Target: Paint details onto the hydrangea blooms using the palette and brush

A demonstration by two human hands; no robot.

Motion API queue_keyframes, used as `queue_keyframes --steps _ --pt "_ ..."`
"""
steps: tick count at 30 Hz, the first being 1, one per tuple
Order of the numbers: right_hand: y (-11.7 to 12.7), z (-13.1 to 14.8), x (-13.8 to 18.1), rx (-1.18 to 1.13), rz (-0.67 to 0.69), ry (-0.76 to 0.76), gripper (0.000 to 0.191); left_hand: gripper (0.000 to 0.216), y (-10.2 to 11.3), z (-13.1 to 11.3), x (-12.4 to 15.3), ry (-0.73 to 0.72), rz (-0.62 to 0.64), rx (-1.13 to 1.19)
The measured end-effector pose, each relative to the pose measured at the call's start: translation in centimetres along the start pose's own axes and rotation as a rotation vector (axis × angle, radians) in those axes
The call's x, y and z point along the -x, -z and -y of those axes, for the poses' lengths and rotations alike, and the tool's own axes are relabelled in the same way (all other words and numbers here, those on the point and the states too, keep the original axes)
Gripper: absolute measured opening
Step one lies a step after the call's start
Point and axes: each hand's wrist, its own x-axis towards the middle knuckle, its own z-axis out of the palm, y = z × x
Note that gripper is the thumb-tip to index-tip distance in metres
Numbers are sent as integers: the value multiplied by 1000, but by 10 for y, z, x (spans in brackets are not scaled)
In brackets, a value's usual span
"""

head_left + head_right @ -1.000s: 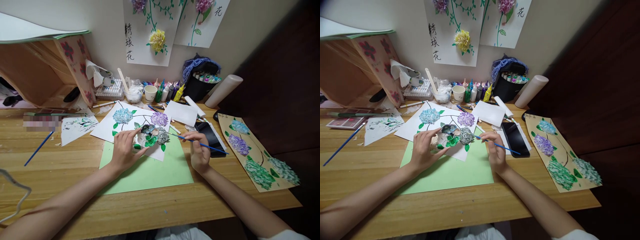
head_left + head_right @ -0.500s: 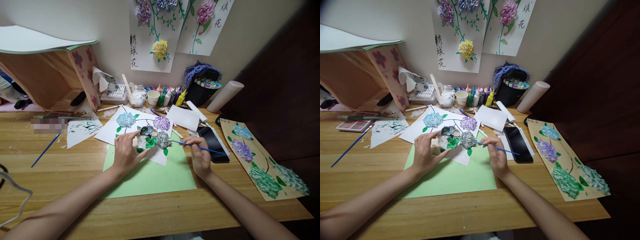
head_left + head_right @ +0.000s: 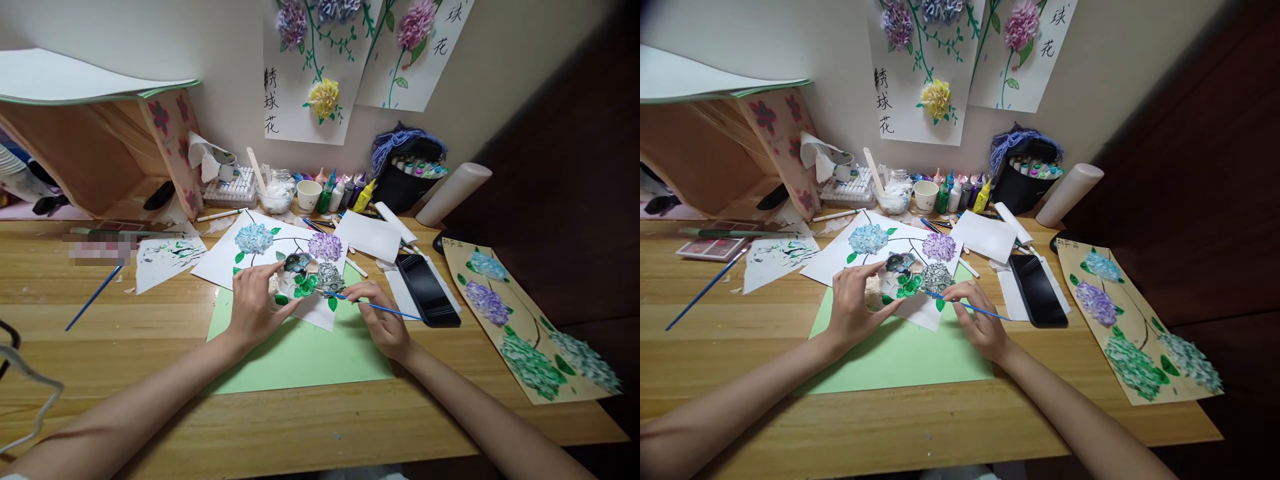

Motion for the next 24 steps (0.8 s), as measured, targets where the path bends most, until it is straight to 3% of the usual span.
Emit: queue_keyframes --steps 2,5,8,10,16,24 --pt "0 -1 1 -30 -40 11 18 62 0 1 0 -5 -1 -3" --pt "5 -1 -5 -95 -220 44 21 61 1 2 0 -8 3 3" --pt "17 2 -26 -94 -373 18 21 61 3 1 1 -20 18 34" --pt "25 4 -48 -65 -393 -53 20 61 4 -1 2 -53 34 62" --pt "33 2 -103 63 -94 -180 13 62 6 -6 5 -132 116 165" --pt "14 -11 -113 254 81 -119 17 61 8 -5 6 -88 219 293"
